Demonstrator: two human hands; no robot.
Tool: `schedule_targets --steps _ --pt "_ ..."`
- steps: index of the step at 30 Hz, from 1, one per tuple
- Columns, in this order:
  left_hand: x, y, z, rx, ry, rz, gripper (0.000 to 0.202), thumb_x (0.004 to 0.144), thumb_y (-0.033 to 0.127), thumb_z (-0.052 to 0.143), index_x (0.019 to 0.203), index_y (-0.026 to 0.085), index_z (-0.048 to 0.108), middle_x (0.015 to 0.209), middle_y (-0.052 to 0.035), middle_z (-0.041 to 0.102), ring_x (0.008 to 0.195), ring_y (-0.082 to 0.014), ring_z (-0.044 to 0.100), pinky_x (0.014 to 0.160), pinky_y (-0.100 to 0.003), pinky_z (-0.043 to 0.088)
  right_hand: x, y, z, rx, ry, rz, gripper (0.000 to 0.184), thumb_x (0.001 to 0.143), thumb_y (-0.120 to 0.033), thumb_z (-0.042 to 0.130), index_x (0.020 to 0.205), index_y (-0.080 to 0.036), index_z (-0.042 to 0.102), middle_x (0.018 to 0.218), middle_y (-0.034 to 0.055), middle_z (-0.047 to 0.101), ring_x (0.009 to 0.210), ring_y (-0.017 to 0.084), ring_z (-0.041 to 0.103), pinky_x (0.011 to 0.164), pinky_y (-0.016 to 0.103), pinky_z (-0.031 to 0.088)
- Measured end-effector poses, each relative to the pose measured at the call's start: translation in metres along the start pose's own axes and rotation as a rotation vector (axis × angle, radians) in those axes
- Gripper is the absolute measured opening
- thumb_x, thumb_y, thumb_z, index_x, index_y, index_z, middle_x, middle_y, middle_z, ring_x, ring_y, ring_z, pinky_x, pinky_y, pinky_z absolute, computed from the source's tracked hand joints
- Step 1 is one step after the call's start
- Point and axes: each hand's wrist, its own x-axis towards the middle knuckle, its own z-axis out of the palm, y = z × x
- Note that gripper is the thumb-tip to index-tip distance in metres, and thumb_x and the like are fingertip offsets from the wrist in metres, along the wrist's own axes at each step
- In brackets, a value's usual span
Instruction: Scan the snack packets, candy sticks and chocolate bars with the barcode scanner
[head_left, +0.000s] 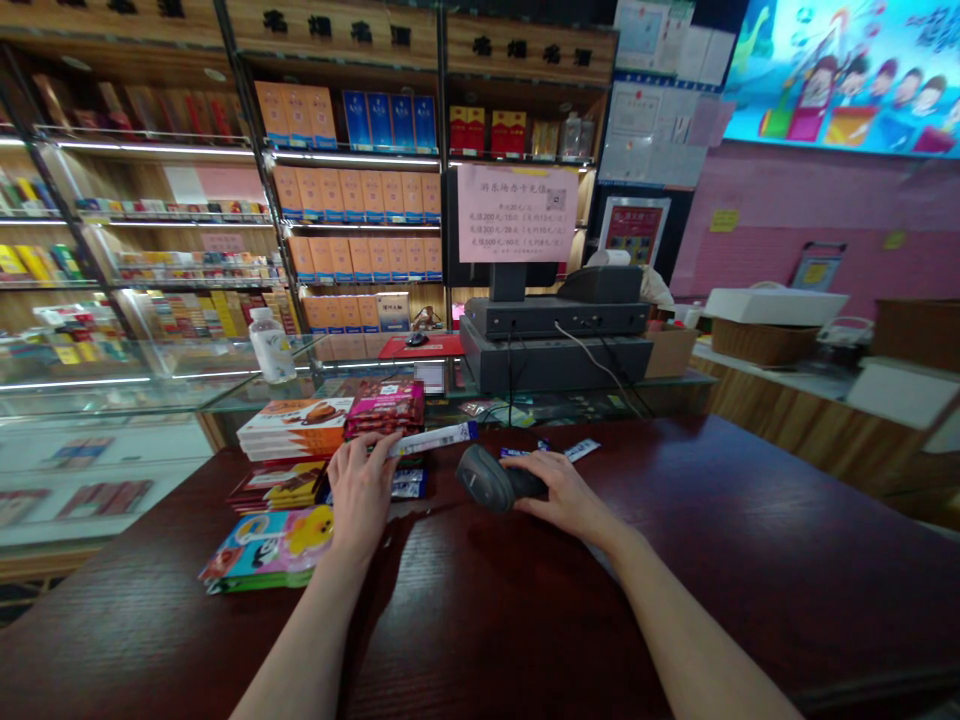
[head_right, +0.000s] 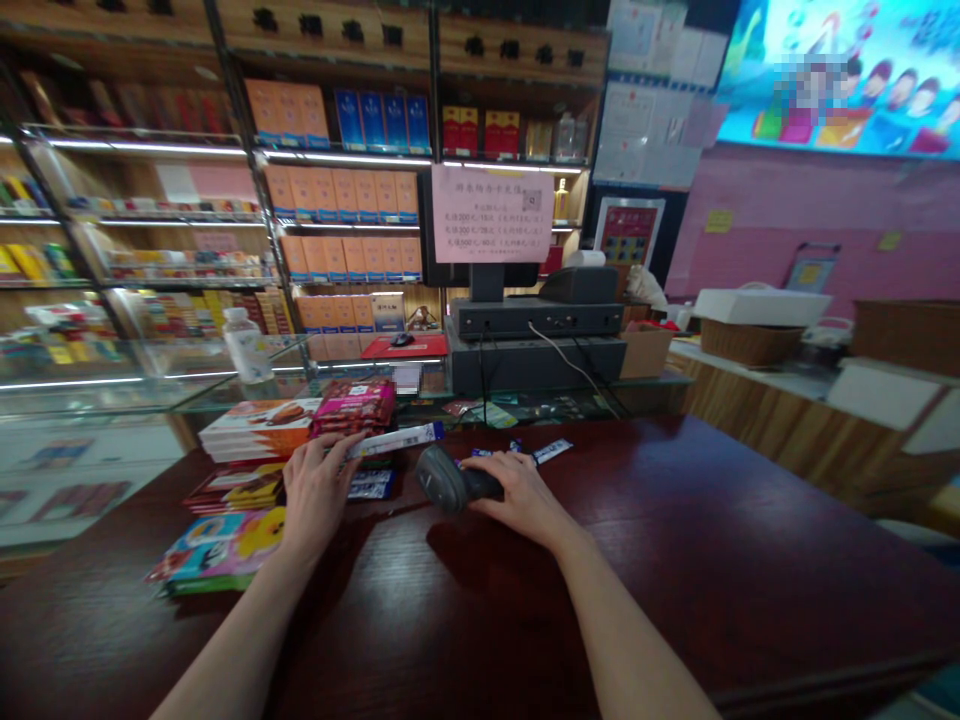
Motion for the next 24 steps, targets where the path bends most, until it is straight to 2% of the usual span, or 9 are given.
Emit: schedule_targets --steps 7,18,24 --pt "0.0002 0.0008 -0.0004 -0.006 -0.008 -0.001 0.035 0.095 0.027 0.054 0.129 0.029 0.063 0.119 -0.0081 0.060 0.108 -0.0278 0.050 0.098 -0.044 0.040 0.0004 -0.0008 0.0027 -0.016 -0.101 0.034 0.062 0.077 -0.037 0.078 0.135 -0.030 0.058 0.130 0.0087 0.065 0.123 0.030 0.056 0.107 0.050 0.032" --pt "-0.0003 0.0007 -0.0003 -0.025 0.007 -0.002 0.035 0.093 0.027 0.057 0.128 0.029 0.064 0.117 -0.0083 0.061 0.107 -0.0276 0.051 0.099 -0.046 0.041 -0.0016 0.0024 0.0057 0.018 -0.213 0.094 0.064 0.070 -0.033 0.081 0.132 -0.030 0.061 0.131 0.0045 0.066 0.127 0.029 0.054 0.117 0.049 0.021" --pt "-0.0001 0.0004 -0.0003 -0.036 0.007 -0.004 0.036 0.093 0.026 0.057 0.128 0.029 0.063 0.118 -0.0082 0.061 0.107 -0.0279 0.052 0.099 -0.046 0.042 -0.0014 -0.0036 -0.0001 0.016 -0.253 0.125 0.064 0.070 -0.033 0.080 0.131 -0.030 0.063 0.133 0.0042 0.066 0.131 0.032 0.050 0.118 0.052 0.017"
